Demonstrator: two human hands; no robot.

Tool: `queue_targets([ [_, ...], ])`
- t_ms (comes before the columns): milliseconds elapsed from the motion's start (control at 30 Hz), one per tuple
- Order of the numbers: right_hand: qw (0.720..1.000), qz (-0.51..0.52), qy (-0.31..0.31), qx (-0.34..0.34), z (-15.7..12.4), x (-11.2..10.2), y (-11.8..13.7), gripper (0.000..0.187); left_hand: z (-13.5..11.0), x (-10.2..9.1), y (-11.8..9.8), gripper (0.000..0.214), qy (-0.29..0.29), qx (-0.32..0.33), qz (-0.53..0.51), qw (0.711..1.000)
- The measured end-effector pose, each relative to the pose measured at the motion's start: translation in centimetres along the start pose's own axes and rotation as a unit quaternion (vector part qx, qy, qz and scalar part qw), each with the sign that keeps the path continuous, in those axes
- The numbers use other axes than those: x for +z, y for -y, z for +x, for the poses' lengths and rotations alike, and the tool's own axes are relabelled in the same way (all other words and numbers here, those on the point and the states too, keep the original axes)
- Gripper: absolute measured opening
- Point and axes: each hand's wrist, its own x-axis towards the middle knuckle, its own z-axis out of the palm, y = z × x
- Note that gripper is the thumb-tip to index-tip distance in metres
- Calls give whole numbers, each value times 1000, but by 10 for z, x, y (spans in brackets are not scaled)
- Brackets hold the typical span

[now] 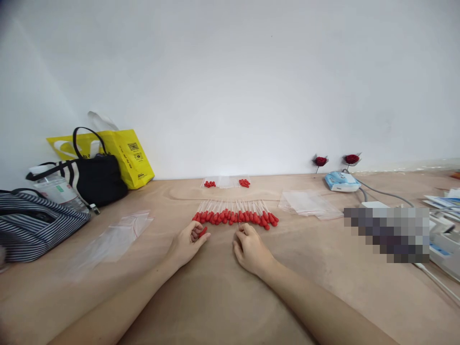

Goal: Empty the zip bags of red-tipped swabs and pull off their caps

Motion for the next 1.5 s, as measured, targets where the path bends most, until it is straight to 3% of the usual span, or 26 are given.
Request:
queue_targets([
  [100, 1000, 6, 5, -3, 0, -3, 2, 9, 1, -4, -2, 20, -11, -9, 8, 1000],
  [267, 999, 39, -1, -6, -1, -9, 2, 13, 10, -20, 3, 17, -82, 13, 60, 995],
  [500, 998, 20, -43, 38, -7, -19, -21, 19, 28, -39, 9, 19, -25, 28, 93, 995],
  [733, 998, 7, -48, 38, -16, -32, -29, 17, 44, -20, -11, 21, 16, 158, 149, 976],
  [900, 999, -1, -25, 23, -16, -31, -30, 15, 52, -1, -12, 16, 3, 164, 161, 973],
  [1033, 1000, -3, -23, 13, -15, -28, -31, 14, 54, 3, -11, 15, -11, 135, 120, 983],
  [1167, 999, -6, -40, -7, -15, -28, -32, 14, 43, -6, -16, 15, -65, 114, 79, 988],
  [1267, 997, 1, -70, -36, -15, -28, -32, 16, 21, -16, -19, 13, -101, 161, 40, 981],
  [1400, 988, -40, -126, -80, -14, -31, -24, 34, -10, -21, -15, 10, -68, 253, 0, 965],
  [1500, 982, -102, -90, -130, -13, -33, -14, 40, -20, -18, -11, 11, -22, 303, -16, 952],
])
